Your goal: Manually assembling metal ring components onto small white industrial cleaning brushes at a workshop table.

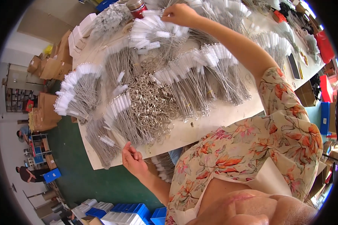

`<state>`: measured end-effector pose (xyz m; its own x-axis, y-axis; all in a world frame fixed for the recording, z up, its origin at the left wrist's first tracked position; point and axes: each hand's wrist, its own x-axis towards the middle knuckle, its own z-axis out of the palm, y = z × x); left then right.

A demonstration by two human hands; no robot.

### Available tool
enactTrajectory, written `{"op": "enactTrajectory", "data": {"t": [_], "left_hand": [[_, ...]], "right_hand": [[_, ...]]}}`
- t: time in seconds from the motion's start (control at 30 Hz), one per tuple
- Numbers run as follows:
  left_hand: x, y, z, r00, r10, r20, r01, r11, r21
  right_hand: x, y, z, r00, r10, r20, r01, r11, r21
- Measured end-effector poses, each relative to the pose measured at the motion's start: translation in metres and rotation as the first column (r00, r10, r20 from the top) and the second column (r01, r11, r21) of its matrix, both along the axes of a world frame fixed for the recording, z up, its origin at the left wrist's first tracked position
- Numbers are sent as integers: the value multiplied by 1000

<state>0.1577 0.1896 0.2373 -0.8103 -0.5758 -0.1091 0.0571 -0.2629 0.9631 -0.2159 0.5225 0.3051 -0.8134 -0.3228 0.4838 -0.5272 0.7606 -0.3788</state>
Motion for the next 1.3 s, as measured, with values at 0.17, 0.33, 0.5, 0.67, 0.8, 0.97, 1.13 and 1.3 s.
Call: {"op": "enactTrajectory", "data": {"t": [0.17, 0.33, 0.5, 0.67, 0.8, 0.97, 1.13, 1.3], "left_hand": [[34, -4, -12, 999, 13, -32, -12, 999, 44], [61, -9, -21, 997, 76, -22, -75, 996, 47], [48, -5, -30, 997, 15, -82, -16, 1000, -12], [34, 13, -20, 993, -120, 14, 120, 993, 25], [9, 28, 1, 982, -179, -66, 168, 974, -149], [-47, 54, 42, 935, -288, -208, 194, 904, -380], [-86, 86, 51, 906, -318, -277, 135, 841, -523], [-97, 76, 5, 774, -332, -539, -167, 714, -680]], "right_hand": [[-15, -46, -4, 947, -258, 192, 178, 917, 358], [-34, -47, -18, 927, -266, 264, 183, 936, 301], [-46, -44, -25, 961, -82, 266, 57, 993, 103], [-68, -40, -2, 925, -380, -9, 375, 915, -150], [1, -65, 91, 954, 7, -298, -195, 772, -605], [131, -124, 60, 646, 763, 16, -305, 277, -911], [220, -126, 14, 356, 831, 427, -273, 530, -803], [234, -116, -26, 692, 721, 46, -369, 408, -835]]}}
